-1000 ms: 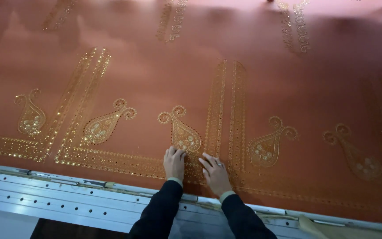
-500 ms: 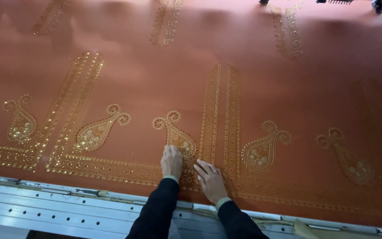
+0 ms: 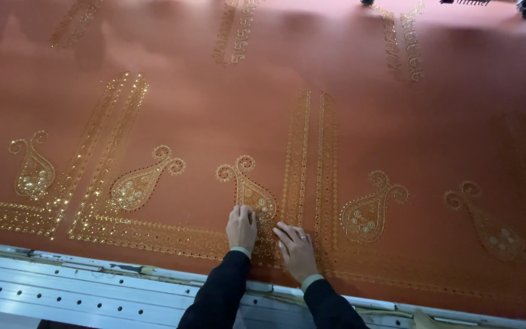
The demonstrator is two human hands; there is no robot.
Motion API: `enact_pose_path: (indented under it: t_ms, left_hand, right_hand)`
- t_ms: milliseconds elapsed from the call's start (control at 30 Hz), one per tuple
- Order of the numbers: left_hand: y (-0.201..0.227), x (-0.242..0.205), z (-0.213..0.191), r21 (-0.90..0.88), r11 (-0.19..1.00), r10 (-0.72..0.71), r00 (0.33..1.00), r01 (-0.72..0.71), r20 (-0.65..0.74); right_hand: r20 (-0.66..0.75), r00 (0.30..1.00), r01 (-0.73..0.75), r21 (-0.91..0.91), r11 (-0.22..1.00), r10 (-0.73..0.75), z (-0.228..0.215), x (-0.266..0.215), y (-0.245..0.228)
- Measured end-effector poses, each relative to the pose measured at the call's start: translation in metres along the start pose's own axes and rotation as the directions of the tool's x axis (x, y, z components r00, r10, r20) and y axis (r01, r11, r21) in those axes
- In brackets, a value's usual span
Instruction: Operating an industrial embroidery machine by threading needles and manually smoothing the fabric during the embroidery process.
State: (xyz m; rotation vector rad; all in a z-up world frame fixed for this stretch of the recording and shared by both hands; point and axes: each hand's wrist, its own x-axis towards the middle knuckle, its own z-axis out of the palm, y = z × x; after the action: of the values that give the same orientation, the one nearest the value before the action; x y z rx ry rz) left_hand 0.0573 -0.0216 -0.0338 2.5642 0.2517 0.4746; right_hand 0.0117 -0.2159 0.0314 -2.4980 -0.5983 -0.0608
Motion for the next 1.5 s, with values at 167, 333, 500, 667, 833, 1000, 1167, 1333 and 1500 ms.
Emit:
enact_pose_path:
  t_ms: [167, 333, 500, 667, 833, 1000, 1167, 1333, 1500]
  left_hand:
    - [0.013, 0.003, -0.001, -0.12, 0.989, -0.085, 0.996, 0.083, -0.014]
    - [0.01, 0.005, 0.011, 0.009, 0.994, 0.111, 0.994, -0.111, 0.001]
    - [0.019, 0.004, 0.022, 0.136, 0.972, 0.195, 0.981, -0.19, -0.024]
    - [0.029, 0.009, 0.023, 0.4, 0.897, 0.118, 0.974, -0.187, 0.193]
    - [0.034, 0.004, -0.033, -0.264, 0.963, 0.133, 0.756, 0.055, 0.641]
    - [0.001, -0.015, -0.039, -0.178, 0.963, -0.136, 0.936, 0.201, 0.324]
    - [0.015, 0.0, -0.051, -0.09, 0.993, -0.048, 0.941, 0.082, 0.335]
    - [-0.004, 0.025, -0.004, -0.108, 0.987, -0.096, 0.973, 0.121, 0.21]
    - [-0.018, 0.037, 0.002, 0.016, 0.974, -0.223, 0.947, 0.226, 0.233]
  right_hand:
    - [-0.014, 1.0, -0.007, -0.011, 1.0, 0.007, -0.002, -0.004, -0.003]
    - [-0.014, 1.0, -0.027, -0.027, 0.999, 0.027, 0.002, -0.002, -0.004]
    - [-0.014, 0.998, -0.054, -0.005, 0.999, 0.054, 0.007, -0.001, -0.004]
    - [-0.053, 0.997, -0.057, -0.011, 0.998, 0.056, 0.007, 0.004, -0.003]
    - [-0.099, 0.994, -0.05, -0.023, 0.998, 0.048, 0.012, 0.003, -0.001]
    - [-0.08, 0.995, -0.058, -0.002, 0.998, 0.058, 0.013, -0.001, -0.004]
    - [-0.098, 0.994, -0.049, -0.046, 0.998, 0.044, 0.015, -0.007, -0.008]
    - [-0.027, 0.999, -0.019, -0.097, 0.995, 0.017, 0.004, -0.009, -0.014]
    - [-0.193, 0.965, -0.179, 0.004, 0.984, 0.177, 0.008, -0.035, -0.002]
